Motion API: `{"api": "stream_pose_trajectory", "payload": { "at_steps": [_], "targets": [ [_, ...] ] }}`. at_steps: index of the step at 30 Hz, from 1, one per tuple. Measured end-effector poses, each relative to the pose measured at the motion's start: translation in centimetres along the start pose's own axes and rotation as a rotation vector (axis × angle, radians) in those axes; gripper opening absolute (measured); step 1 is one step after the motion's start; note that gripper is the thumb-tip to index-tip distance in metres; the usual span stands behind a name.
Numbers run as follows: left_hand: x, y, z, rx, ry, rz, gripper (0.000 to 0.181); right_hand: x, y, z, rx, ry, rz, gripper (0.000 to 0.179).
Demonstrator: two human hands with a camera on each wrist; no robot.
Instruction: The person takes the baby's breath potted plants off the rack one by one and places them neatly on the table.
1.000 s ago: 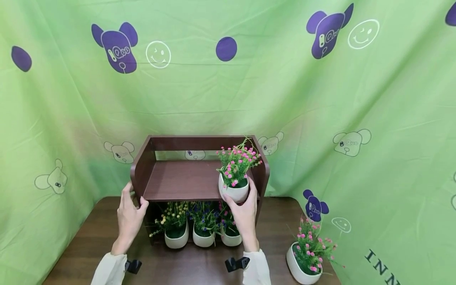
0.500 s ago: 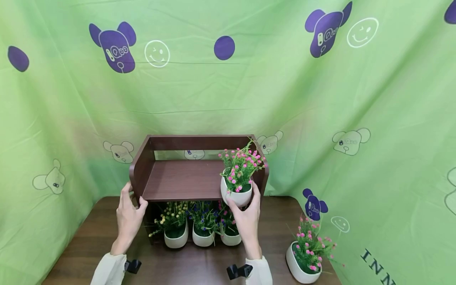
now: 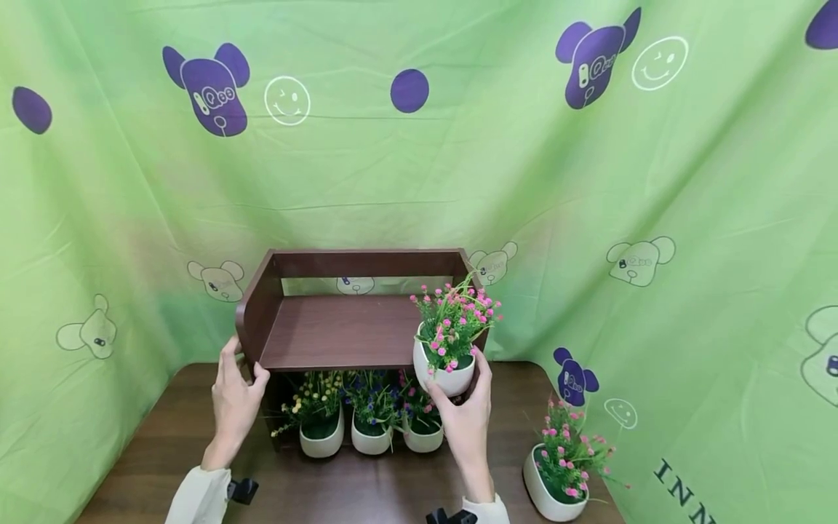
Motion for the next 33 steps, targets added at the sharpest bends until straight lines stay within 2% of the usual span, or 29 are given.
{"api": "stream_pose_trajectory", "payload": {
  "at_steps": [6, 11, 15, 23, 33],
  "targets": [
    [-0.1, 0.2, -0.1, -0.006, 0.000, -0.016, 0.062, -0.4, 1.5, -1.2, 0.013, 0.097, -0.017, 0.089],
    [0.0, 0.2, -0.1, -0.004, -0.004, -0.016, 0.062, 1.1, 3.0, -2.4, 0.057, 0.117, -0.026, 0.089],
    [0.0, 0.1, -0.1, -0.001, 0.001, -0.008, 0.063, 1.9, 3.7, -3.3, 0.075, 0.122, -0.009, 0.090],
    [0.0, 0.1, -0.1, 0.004, 0.003, -0.005, 0.063, 1.9, 4.8, -4.5, 0.094, 0.142, 0.044, 0.092],
    [0.2, 0.1, -0.1, 0.009, 0.006, -0.002, 0.063, 2.2, 6.1, -5.7, 0.147, 0.202, 0.062, 0.094]
  ]
}}
Point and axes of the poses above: each hand's wrist, its own y-axis away from the middle knuckle, its own z-axis out of the palm, x = y × z, the point moved 1 cm from there along -y, towards the middle knuckle, and after that the axes turned 15 degrees about -z, right-handed, at the moved point
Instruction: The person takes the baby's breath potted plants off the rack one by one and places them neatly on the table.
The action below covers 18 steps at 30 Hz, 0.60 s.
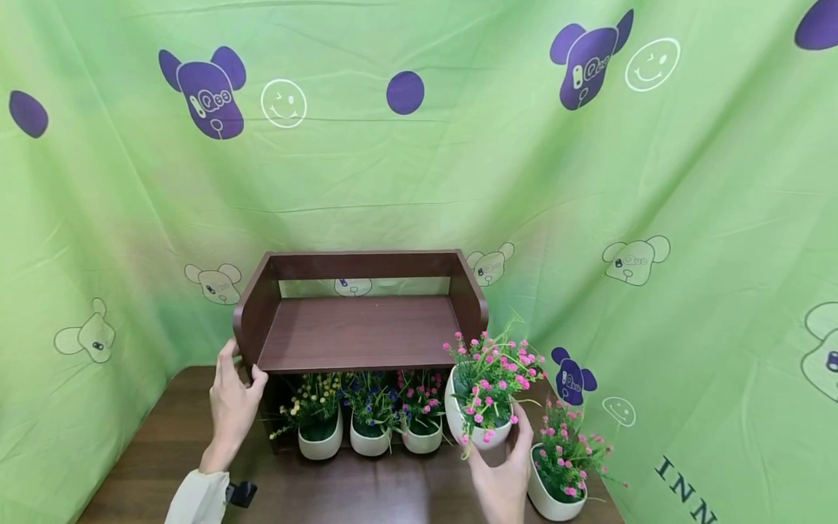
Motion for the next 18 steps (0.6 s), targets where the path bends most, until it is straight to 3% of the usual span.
{"api": "stream_pose_trajectory", "payload": {
  "at_steps": [10, 18],
  "targets": [
    [-0.1, -0.1, 0.1, 0.001, 0.004, -0.005, 0.063, 0.5, 1.4, -1.4, 0.008, 0.018, 0.135, 0.095],
    [-0.1, -0.1, -0.1, -0.022, -0.003, -0.020, 0.062, 1.7, 2.3, -1.9, 0.034, 0.054, 0.103, 0.094]
  ]
}}
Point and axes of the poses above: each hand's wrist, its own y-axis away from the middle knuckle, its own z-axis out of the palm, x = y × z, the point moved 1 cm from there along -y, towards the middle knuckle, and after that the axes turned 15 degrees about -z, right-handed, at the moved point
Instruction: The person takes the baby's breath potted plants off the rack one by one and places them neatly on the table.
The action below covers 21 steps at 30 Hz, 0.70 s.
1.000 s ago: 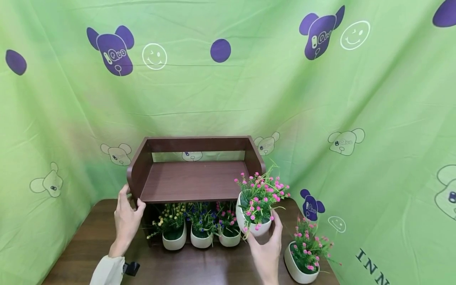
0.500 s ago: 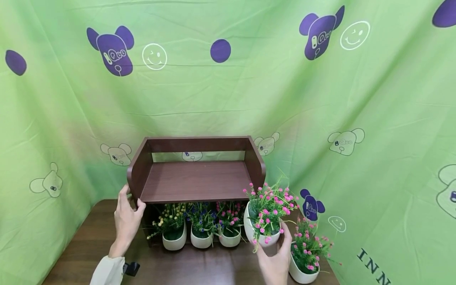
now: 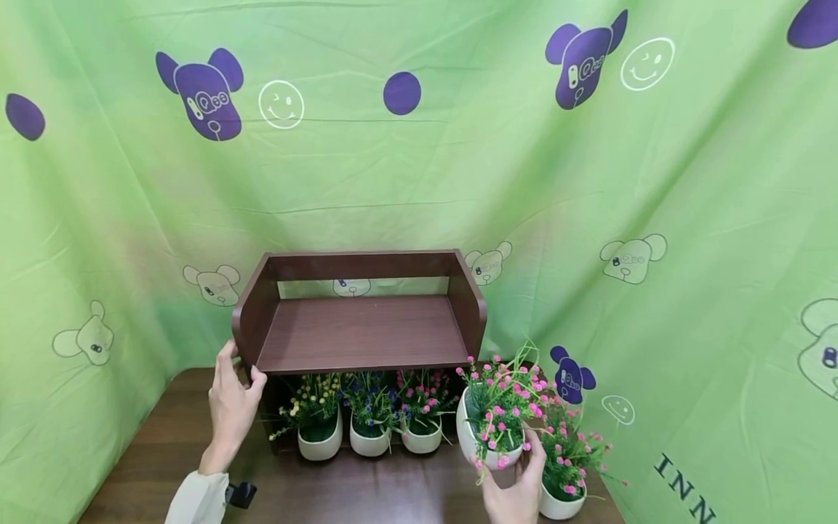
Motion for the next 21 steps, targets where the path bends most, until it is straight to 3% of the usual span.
{"api": "stream_pose_trajectory", "payload": {
  "at_steps": [7, 15, 21],
  "targets": [
    [-0.1, 0.1, 0.0, 0.013, 0.009, 0.013, 0.063, 1.3, 0.6, -0.2, 0.040, -0.108, 0.007, 0.091],
    [-0.1, 0.0, 0.1, 0.008, 0.004, 0.002, 0.063, 3.2, 1.5, -0.5, 0.033, -0.044, -0.040, 0.093],
    [-0.1, 0.0, 0.0, 0.005, 0.004, -0.003, 0.063, 4.4, 2.3, -0.7, 0.057, -0.013, 0.002, 0.094]
  ]
}}
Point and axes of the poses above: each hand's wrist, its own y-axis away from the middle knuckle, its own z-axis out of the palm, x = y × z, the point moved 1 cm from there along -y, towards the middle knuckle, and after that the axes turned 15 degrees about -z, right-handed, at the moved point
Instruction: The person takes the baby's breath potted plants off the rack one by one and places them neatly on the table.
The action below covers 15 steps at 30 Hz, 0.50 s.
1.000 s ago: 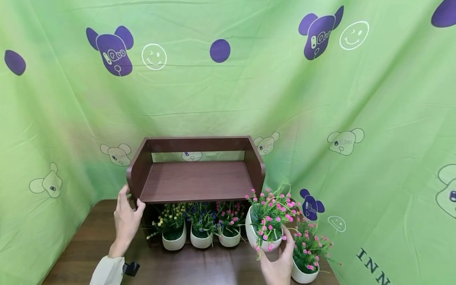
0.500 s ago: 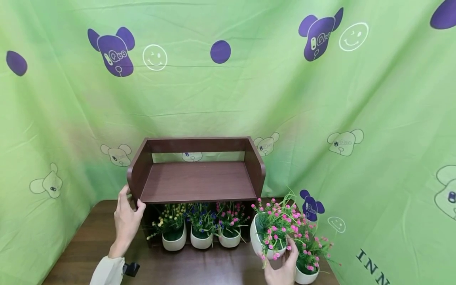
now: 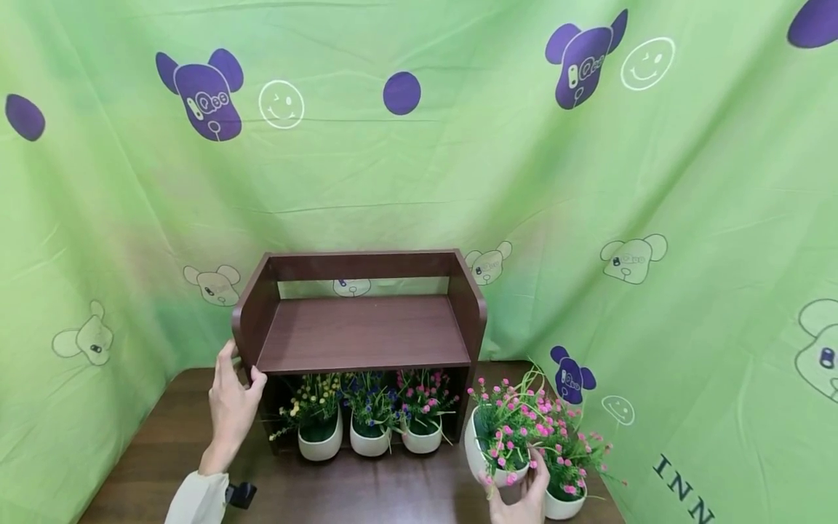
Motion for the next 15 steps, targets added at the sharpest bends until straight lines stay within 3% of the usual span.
{"api": "stream_pose_trajectory", "payload": {
  "at_steps": [8, 15],
  "targets": [
    [0.0, 0.1, -0.1, 0.005, -0.005, 0.006, 0.062, 1.6, 1.0, 0.0, 0.043, 0.045, 0.030, 0.089],
    [0.1, 0.0, 0.0, 0.008, -0.003, 0.017, 0.062, 3.3, 1.6, 0.2, 0.096, 0.005, 0.032, 0.091]
  ]
}}
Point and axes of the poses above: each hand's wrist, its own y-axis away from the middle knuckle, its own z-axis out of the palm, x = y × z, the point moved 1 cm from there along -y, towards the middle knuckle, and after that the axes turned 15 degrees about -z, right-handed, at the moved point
